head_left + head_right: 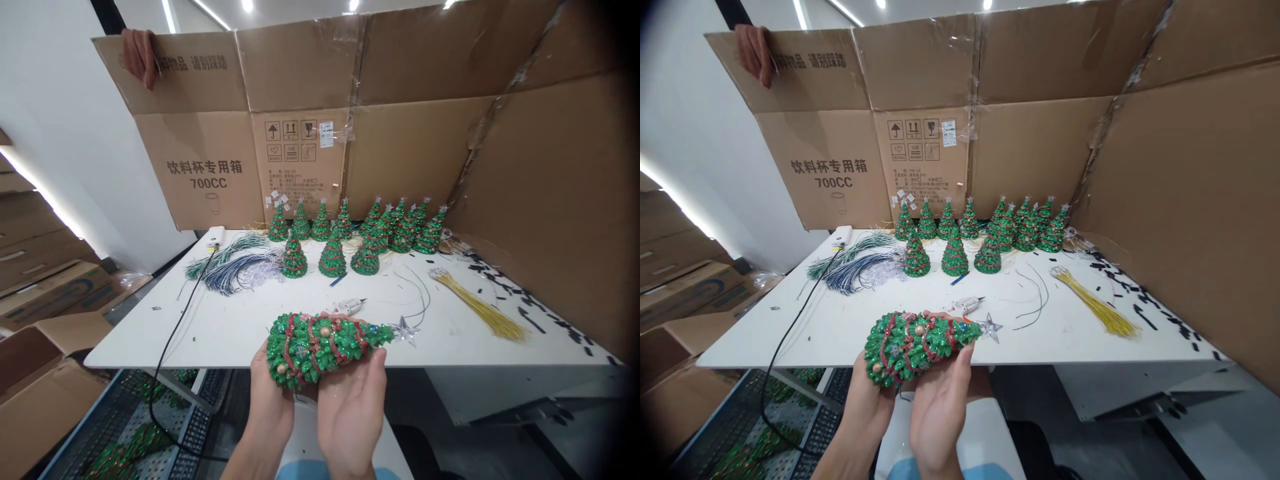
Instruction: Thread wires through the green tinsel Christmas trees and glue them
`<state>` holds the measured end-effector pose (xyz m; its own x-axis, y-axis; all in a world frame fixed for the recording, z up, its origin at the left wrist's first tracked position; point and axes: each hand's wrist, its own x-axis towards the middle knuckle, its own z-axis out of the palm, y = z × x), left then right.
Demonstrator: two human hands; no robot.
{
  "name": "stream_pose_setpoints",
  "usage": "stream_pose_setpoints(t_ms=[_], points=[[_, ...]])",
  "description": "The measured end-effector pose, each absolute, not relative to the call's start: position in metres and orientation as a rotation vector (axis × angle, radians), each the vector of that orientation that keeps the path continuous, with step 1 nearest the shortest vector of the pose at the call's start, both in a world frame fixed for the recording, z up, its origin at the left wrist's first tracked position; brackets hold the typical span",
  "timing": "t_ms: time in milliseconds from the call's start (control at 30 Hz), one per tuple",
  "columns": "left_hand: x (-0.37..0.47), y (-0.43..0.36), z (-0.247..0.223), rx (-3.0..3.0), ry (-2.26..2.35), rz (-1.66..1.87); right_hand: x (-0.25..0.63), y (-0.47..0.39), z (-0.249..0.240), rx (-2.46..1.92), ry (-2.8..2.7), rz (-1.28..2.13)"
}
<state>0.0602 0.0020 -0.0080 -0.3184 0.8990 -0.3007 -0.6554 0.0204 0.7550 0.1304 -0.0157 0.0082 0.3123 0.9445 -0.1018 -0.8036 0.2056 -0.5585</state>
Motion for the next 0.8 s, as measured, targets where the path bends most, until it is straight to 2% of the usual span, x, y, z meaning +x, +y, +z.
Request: stream_pose_setpoints(t_ms=[233, 600, 800], points=[[0.060, 0.001, -0.013, 0.419, 1.046, 1.613, 0.129, -0.017, 0.012, -0.557, -0.304, 1.224], [0.033, 0.005, 0.007, 0.954, 0.997, 1.318, 0.161, -0.018, 0.021, -0.589, -0.133, 1.166], [0.040, 0.003, 0.010, 0.924, 0.936, 1.220, 0.157, -0.018, 0.014, -0.606, -0.152, 1.163]])
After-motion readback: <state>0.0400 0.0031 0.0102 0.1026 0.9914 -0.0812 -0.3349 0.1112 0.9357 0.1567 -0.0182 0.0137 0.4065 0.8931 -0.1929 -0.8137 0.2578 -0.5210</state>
